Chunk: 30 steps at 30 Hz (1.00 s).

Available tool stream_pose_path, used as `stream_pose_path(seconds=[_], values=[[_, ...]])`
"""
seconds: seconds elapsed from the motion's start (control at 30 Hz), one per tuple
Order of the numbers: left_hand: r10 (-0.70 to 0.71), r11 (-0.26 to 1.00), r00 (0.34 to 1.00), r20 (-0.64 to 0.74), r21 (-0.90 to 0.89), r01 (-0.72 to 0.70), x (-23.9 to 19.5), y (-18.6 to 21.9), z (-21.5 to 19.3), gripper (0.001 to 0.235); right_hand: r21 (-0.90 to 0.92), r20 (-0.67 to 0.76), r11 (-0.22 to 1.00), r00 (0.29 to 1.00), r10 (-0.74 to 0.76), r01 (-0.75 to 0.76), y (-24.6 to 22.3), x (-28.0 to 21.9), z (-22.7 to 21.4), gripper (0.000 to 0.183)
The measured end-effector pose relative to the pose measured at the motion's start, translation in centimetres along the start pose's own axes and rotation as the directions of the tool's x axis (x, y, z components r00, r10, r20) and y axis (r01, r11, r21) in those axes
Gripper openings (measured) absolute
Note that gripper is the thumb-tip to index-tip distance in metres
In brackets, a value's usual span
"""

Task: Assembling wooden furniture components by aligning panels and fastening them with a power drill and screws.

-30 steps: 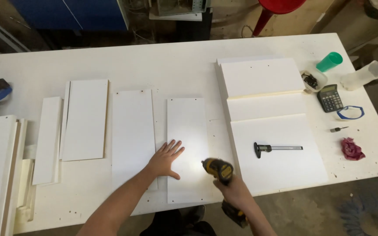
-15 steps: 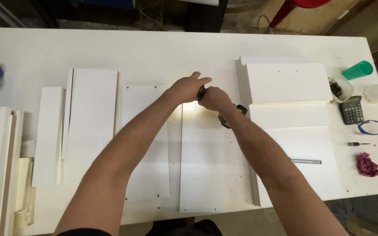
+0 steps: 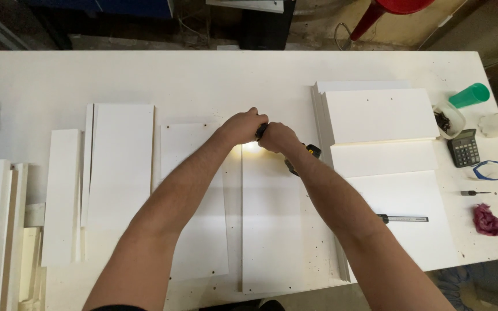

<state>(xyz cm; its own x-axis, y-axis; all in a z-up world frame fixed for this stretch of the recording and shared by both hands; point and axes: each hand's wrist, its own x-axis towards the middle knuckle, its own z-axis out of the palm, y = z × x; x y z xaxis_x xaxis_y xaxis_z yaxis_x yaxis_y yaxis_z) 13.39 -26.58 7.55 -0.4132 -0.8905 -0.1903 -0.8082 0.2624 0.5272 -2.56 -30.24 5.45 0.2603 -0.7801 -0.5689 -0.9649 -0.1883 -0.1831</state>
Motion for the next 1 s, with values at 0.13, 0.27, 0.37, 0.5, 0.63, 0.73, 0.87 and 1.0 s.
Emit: stream_pose_path(seconds=[0.13, 0.27, 0.37, 0.5, 0.63, 0.73, 0.87, 1.0], values=[[-0.013, 1.0, 1.0, 0.004, -0.022, 0.013, 0.2, -0.1, 0.0, 0.051, -0.018, 0.001, 1.0, 1.0, -0.01, 0.01, 0.8, 1.1, 0.6, 0.027], [-0.067, 0.997, 0.997, 0.038, 0.034, 0.066, 0.5, 0.8, -0.1, 0.057, 0.041, -0.001, 0.998, 0.999, -0.044, 0.044, 1.3, 2.0, 1.8, 0.03], [-0.121, 0.986, 0.992, 0.046, 0.118, 0.115, 1.6, 0.5, 0.9, 0.058, 0.07, 0.004, 0.996, 0.998, -0.064, 0.064, 1.7, 2.3, 2.0, 0.03], [-0.166, 0.984, 0.985, -0.046, 0.061, 0.168, 0.9, 1.7, 0.6, 0.045, 0.063, -0.001, 0.995, 0.997, -0.071, 0.071, 2.1, 3.3, 2.5, 0.03], [-0.151, 0.989, 0.986, -0.076, -0.004, 0.151, -0.6, 2.4, -0.3, 0.036, 0.064, 0.018, 0.992, 0.994, -0.106, 0.105, 1.6, 2.9, 1.7, 0.035], [-0.148, 0.989, 0.986, -0.075, 0.015, 0.15, 0.0, 1.7, 0.6, 0.035, 0.06, 0.016, 0.993, 0.994, -0.105, 0.104, 1.5, 2.1, 1.2, 0.039], [-0.142, 0.988, 0.987, -0.075, 0.05, 0.146, -0.4, 2.5, 0.8, 0.034, 0.054, 0.03, 0.993, 0.994, -0.102, 0.101, 1.7, 0.8, 1.5, 0.04], [-0.136, 0.989, 0.988, -0.08, 0.054, 0.14, -0.2, 1.9, 1.1, 0.035, 0.061, 0.021, 0.994, 0.996, -0.091, 0.09, 1.2, 0.7, 1.2, 0.044]])
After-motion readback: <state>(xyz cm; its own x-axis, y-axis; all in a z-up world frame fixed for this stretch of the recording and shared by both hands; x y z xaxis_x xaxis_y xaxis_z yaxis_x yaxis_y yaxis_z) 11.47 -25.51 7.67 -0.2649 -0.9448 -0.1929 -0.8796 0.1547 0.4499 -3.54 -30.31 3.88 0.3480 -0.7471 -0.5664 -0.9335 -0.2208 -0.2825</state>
